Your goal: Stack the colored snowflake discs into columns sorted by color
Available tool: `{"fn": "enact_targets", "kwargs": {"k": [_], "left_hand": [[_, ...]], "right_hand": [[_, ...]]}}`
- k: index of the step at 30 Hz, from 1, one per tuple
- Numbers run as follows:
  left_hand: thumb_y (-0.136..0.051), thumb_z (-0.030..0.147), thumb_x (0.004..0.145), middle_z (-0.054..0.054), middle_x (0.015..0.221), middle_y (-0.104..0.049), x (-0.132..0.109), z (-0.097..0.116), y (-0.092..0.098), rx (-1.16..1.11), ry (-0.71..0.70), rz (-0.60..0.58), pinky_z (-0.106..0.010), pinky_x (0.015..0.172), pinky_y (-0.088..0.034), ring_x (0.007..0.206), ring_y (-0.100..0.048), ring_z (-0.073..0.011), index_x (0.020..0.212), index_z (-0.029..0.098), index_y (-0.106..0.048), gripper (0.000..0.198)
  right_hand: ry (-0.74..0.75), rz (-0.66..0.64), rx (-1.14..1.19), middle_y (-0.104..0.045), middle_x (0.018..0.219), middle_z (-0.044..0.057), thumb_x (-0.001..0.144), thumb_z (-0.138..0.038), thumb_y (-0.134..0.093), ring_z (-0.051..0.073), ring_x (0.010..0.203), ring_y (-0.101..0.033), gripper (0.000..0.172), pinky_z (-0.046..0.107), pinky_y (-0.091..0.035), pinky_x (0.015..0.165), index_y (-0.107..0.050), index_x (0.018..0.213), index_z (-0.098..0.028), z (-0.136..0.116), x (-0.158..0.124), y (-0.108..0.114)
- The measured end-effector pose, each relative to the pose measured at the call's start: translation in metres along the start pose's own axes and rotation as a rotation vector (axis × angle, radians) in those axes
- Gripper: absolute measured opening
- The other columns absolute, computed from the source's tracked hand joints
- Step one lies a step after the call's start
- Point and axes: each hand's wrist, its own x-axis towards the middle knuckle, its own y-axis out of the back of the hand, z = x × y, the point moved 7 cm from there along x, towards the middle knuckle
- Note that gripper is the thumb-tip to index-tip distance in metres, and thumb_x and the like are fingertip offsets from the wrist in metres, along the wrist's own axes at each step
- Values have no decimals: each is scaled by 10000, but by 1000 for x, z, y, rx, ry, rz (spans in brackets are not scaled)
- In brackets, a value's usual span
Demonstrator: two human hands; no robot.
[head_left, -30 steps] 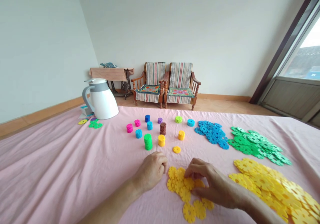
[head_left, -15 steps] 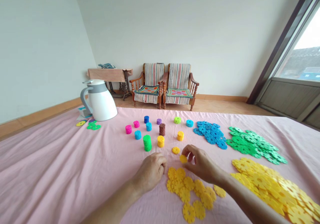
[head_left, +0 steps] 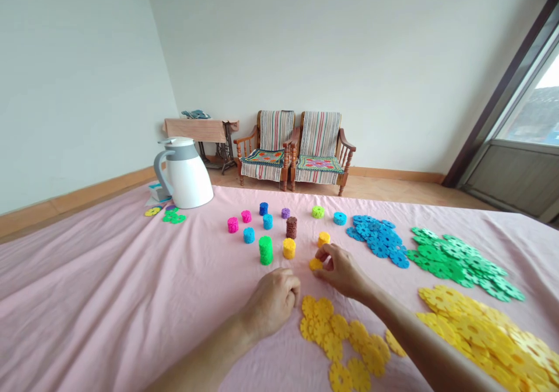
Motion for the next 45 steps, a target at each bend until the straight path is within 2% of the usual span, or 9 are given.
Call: {"fn": "enact_targets", "kwargs": {"k": [9,16,21,23,27,32,38,45], "left_hand": [[-378,-14,622,2,659,-567,0,-3,-1,4,-9,8,-224,655,-368,692,-535,-131,552,174,-488,229],[-374,-17,619,1,662,-566,0,-4,-3,8,-5,4,-223,657,-367,692,-535,-130,551,174,-485,231],[-370,-19,609,4,654,-565,0,-3,-2,7,-7,4,-226,654,-363,688,-532,-129,546,175,-479,232],[-368,-17,599,8,643,-562,0,-2,-1,-2,-11,5,-230,664,-364,690,-531,-130,543,177,-471,226],[-358,-11,580,10,636,-561,2,0,-1,-27,-10,-3,-237,686,-369,696,-532,-134,535,179,-461,221],[-353,-1,585,6,641,-565,2,0,-1,-26,3,-12,-244,682,-374,695,-529,-142,534,184,-452,216],[-349,9,598,6,637,-557,2,0,-1,-21,8,-14,-243,674,-362,690,-523,-141,536,184,-438,206],[-344,7,594,4,633,-556,2,2,1,-18,14,-13,-246,683,-362,694,-524,-145,533,185,-437,209]], "right_hand": [[0,51,39,-589,769,-5,669,-141,-544,95,552,-508,265,214,-413,524,-538,931,-185,4,-13,2],[-2,39,66,-602,778,-4,665,-93,-505,88,545,-511,306,211,-425,522,-543,957,-175,2,-13,1],[-14,39,56,-607,788,7,676,-82,-487,103,587,-520,272,228,-436,549,-561,920,-177,-1,-23,15],[-8,-9,43,-603,766,2,681,-90,-498,115,617,-531,230,237,-435,563,-582,871,-188,-6,-34,22],[11,-228,39,-600,780,-7,707,-112,-521,131,687,-553,228,257,-450,626,-610,887,-219,-17,-66,30],[14,-309,50,-591,943,9,681,-118,-584,163,839,-557,362,295,-462,765,-605,1011,-265,-22,-97,35],[10,-251,29,-565,999,26,685,-128,-595,186,916,-537,343,313,-441,813,-614,1000,-262,-23,-102,30],[-3,-223,4,-570,957,23,675,-110,-567,174,879,-537,243,290,-436,770,-582,884,-234,-26,-102,31]]}}
